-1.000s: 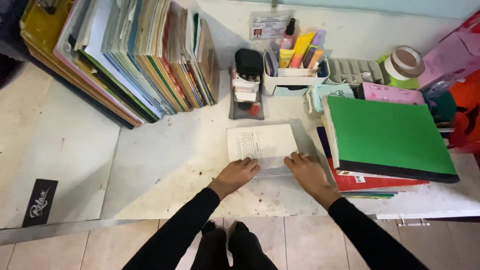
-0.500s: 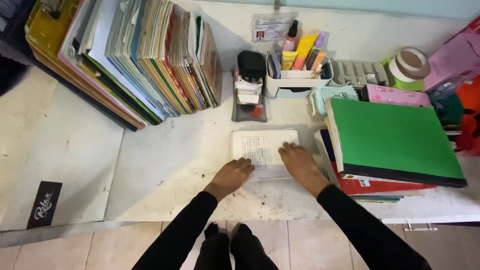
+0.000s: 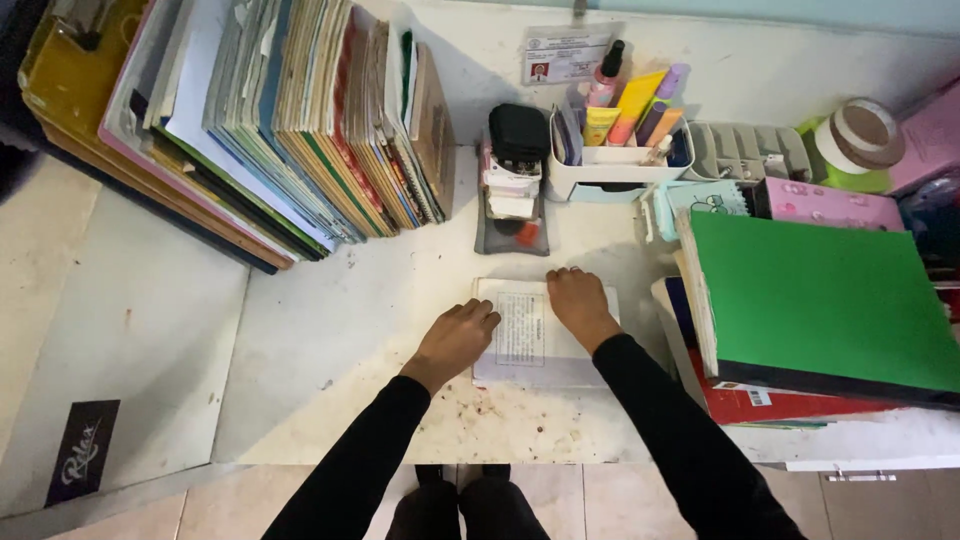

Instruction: The person is organizing a collection of books, notebooks, and large envelopes on a desk or shelf.

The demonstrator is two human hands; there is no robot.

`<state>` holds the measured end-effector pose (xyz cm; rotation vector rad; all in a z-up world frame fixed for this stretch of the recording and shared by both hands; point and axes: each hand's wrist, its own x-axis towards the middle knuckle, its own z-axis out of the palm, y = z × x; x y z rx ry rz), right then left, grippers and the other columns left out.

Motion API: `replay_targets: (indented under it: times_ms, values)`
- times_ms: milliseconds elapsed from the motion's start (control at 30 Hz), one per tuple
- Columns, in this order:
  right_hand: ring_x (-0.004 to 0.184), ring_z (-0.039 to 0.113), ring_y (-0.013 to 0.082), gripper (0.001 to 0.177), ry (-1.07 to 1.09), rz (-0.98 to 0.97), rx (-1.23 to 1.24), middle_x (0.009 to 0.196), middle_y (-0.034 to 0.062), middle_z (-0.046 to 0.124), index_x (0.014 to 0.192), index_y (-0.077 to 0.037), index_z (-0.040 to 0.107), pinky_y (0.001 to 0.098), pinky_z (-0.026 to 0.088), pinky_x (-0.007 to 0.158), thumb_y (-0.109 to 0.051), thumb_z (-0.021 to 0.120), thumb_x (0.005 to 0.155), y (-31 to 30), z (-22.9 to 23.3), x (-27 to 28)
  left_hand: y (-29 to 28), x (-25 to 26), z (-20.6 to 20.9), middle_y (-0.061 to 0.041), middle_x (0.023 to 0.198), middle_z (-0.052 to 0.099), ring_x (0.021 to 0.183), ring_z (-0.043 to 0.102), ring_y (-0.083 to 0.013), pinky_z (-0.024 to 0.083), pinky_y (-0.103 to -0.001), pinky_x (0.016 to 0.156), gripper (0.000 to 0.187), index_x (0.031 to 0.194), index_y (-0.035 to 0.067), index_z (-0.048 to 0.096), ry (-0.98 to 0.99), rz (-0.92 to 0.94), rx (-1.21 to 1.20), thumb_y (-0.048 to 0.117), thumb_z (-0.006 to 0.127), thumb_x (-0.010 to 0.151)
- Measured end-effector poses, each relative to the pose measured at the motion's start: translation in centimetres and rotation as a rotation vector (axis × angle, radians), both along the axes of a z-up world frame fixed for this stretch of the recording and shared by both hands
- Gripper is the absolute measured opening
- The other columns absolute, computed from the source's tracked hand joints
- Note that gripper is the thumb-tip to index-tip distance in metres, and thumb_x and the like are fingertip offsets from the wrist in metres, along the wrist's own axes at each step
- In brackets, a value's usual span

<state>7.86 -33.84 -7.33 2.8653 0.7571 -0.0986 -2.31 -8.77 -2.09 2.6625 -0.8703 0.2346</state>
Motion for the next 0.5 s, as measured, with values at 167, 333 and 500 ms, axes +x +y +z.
replay_targets:
  times_ms: [167, 333, 500]
  values:
    - [0.098, 0.071, 0.0245, 0.018, -0.008, 0.034, -0.017, 0.102, 0.01, 0.072, 0.104, -0.005, 0.068, 0.0389, 0.061, 0.075, -0.012, 0.059, 0.09, 0.2, 2.5, -0.8, 1.3, 1.1, -0.9, -0.01, 0.102, 0.064, 0.102, 0.066, -0.025, 0.056, -0.037, 0.085, 0.017, 0.098, 0.004, 0.068, 0.034, -0.001, 0.014, 0.005, 0.064, 0.081]
    - [0.102, 0.068, 0.0234, 0.036, -0.226, 0.25, 0.122, 0.112, 0.0097, 0.068, 0.118, -0.003, 0.067, 0.0345, 0.059, 0.081, -0.007, 0.061, 0.083, 4.2, 9.2, 0.9, 3.2, 3.1, 0.1, -0.01, 0.103, 0.065, 0.101, 0.066, -0.0241, 0.057, -0.036, 0.085, 0.017, 0.097, 0.003, 0.068, -0.028, 0.019, 0.032, 0.005, 0.064, 0.081]
    - [0.124, 0.061, 0.0224, 0.047, -0.36, 0.488, 0.262, 0.133, 0.0065, 0.06, 0.131, -0.005, 0.061, 0.0343, 0.056, 0.095, -0.011, 0.06, 0.084, 11.7, 15.1, 5.5, 5.6, 4.6, 1.2, -0.009, 0.1, 0.066, 0.101, 0.066, -0.0237, 0.057, -0.036, 0.083, 0.014, 0.095, 0.003, 0.068, -0.066, 0.118, 0.064, 0.004, 0.064, 0.081]
